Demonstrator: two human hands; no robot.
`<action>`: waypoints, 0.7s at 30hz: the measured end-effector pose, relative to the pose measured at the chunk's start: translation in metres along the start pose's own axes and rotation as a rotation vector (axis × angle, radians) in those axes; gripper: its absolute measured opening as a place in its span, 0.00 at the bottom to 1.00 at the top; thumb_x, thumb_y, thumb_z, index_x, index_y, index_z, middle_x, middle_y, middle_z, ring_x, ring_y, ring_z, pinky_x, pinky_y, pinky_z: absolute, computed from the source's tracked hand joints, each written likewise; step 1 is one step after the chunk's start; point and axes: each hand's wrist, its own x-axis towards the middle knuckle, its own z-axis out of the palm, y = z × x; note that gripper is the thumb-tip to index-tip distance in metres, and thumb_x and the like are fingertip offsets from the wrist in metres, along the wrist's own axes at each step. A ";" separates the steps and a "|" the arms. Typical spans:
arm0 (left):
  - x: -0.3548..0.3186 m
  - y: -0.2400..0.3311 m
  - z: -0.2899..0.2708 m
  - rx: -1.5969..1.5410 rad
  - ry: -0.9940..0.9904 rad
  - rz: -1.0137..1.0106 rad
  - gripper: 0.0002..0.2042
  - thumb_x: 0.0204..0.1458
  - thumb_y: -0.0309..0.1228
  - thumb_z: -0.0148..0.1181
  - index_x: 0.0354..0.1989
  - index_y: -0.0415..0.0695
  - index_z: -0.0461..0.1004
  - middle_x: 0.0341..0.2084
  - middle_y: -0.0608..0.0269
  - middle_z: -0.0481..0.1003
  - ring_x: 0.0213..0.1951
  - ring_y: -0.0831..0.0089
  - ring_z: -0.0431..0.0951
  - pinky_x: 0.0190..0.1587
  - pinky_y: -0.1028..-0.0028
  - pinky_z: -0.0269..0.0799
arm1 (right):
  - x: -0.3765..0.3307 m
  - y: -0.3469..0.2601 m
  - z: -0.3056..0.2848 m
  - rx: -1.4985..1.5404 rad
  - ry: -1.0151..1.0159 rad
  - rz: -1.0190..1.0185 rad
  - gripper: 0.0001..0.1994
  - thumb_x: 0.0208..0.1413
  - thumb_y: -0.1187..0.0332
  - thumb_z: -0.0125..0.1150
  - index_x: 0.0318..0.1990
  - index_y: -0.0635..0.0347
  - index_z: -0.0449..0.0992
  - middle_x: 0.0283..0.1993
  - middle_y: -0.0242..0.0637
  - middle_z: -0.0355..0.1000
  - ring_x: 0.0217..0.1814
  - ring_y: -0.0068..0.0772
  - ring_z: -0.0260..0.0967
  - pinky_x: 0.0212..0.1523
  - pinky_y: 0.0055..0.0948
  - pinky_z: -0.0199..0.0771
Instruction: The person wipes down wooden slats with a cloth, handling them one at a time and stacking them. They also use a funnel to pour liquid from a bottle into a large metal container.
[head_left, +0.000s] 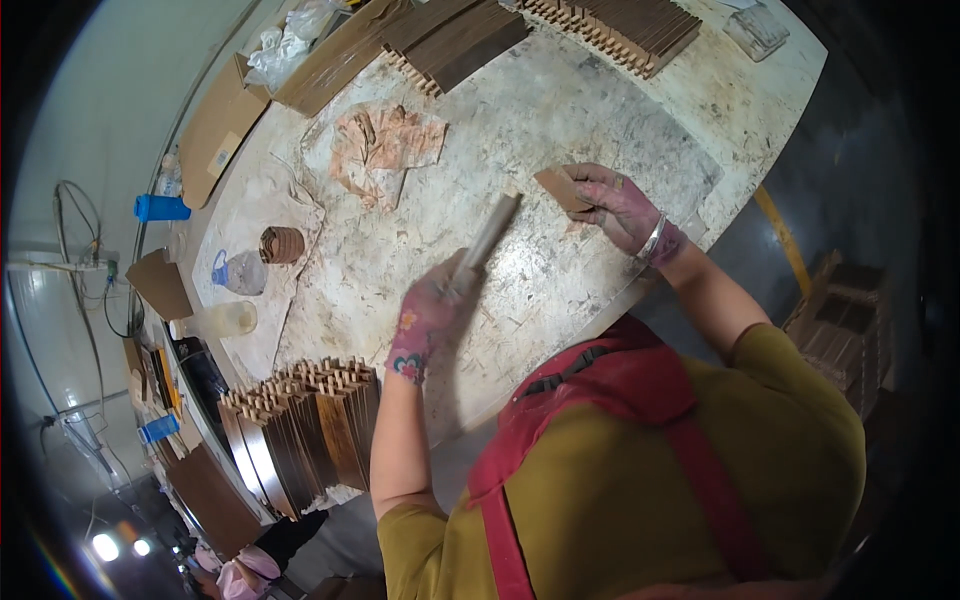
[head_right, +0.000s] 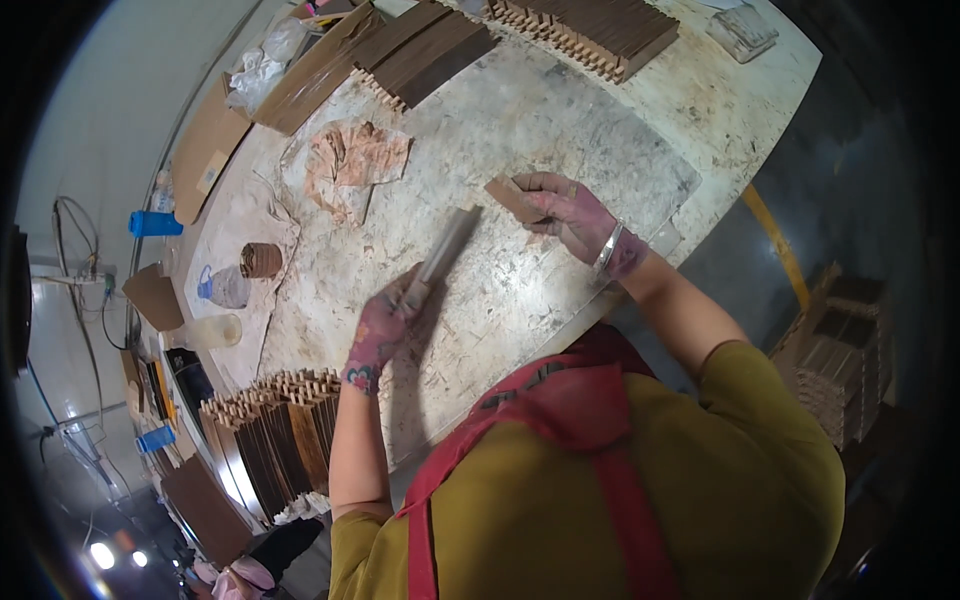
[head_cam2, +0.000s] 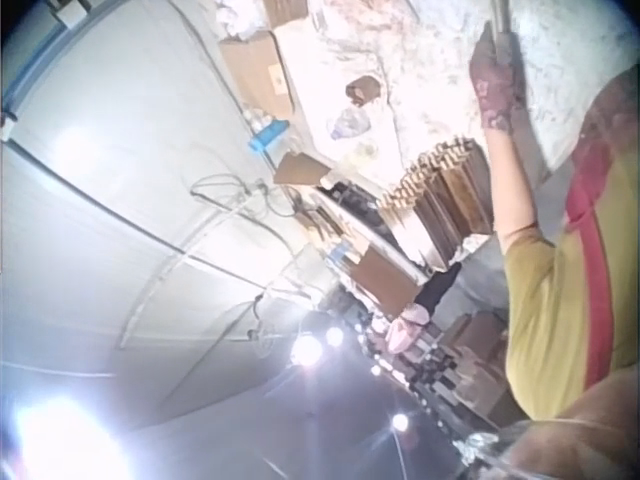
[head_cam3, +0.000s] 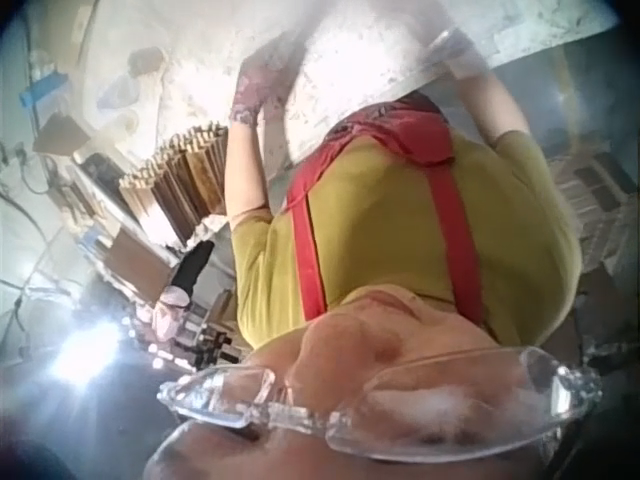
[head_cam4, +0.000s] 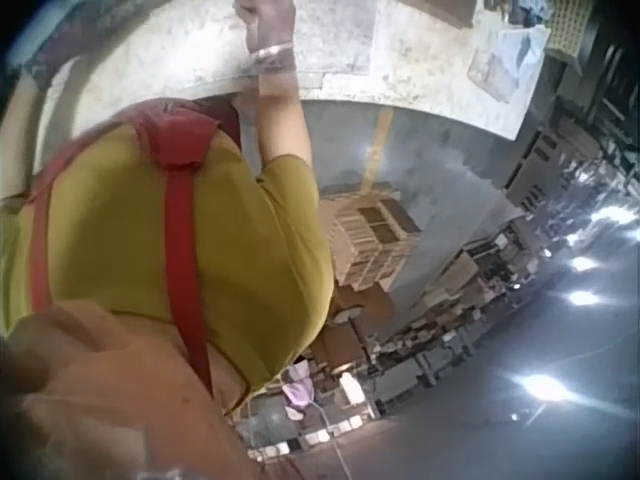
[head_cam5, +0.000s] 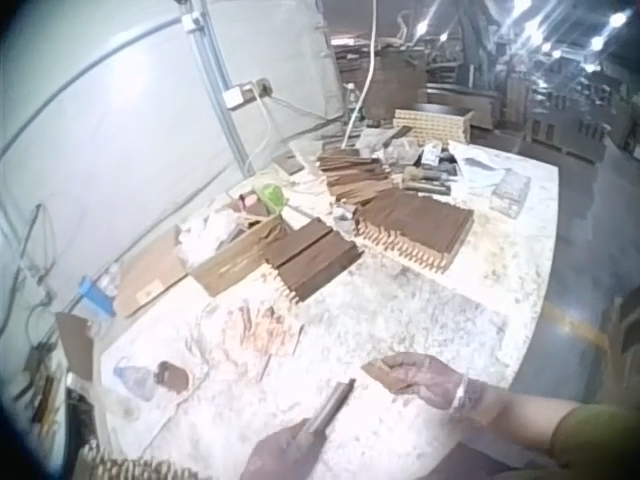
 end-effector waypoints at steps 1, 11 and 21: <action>0.011 -0.022 -0.012 0.170 0.062 0.115 0.21 0.62 0.40 0.52 0.60 0.42 0.69 0.51 0.54 0.75 0.54 0.66 0.73 0.56 0.71 0.66 | 0.000 -0.006 0.006 -0.067 0.046 0.009 0.24 0.61 0.60 0.57 0.59 0.64 0.66 0.51 0.40 0.70 0.47 0.31 0.71 0.48 0.33 0.76; 0.025 -0.039 0.020 0.581 0.561 0.426 0.33 0.43 0.29 0.66 0.62 0.46 0.65 0.55 0.52 0.66 0.56 0.52 0.65 0.59 0.58 0.61 | 0.064 -0.009 0.068 -0.810 0.078 -0.174 0.23 0.51 0.52 0.65 0.47 0.62 0.76 0.47 0.42 0.74 0.50 0.36 0.71 0.53 0.30 0.70; 0.025 -0.035 0.016 0.587 0.534 0.405 0.30 0.45 0.31 0.65 0.60 0.47 0.66 0.55 0.52 0.66 0.56 0.52 0.66 0.59 0.58 0.61 | 0.063 -0.009 0.088 -1.315 -0.019 -0.234 0.18 0.53 0.60 0.60 0.48 0.61 0.76 0.45 0.48 0.72 0.48 0.50 0.70 0.52 0.38 0.70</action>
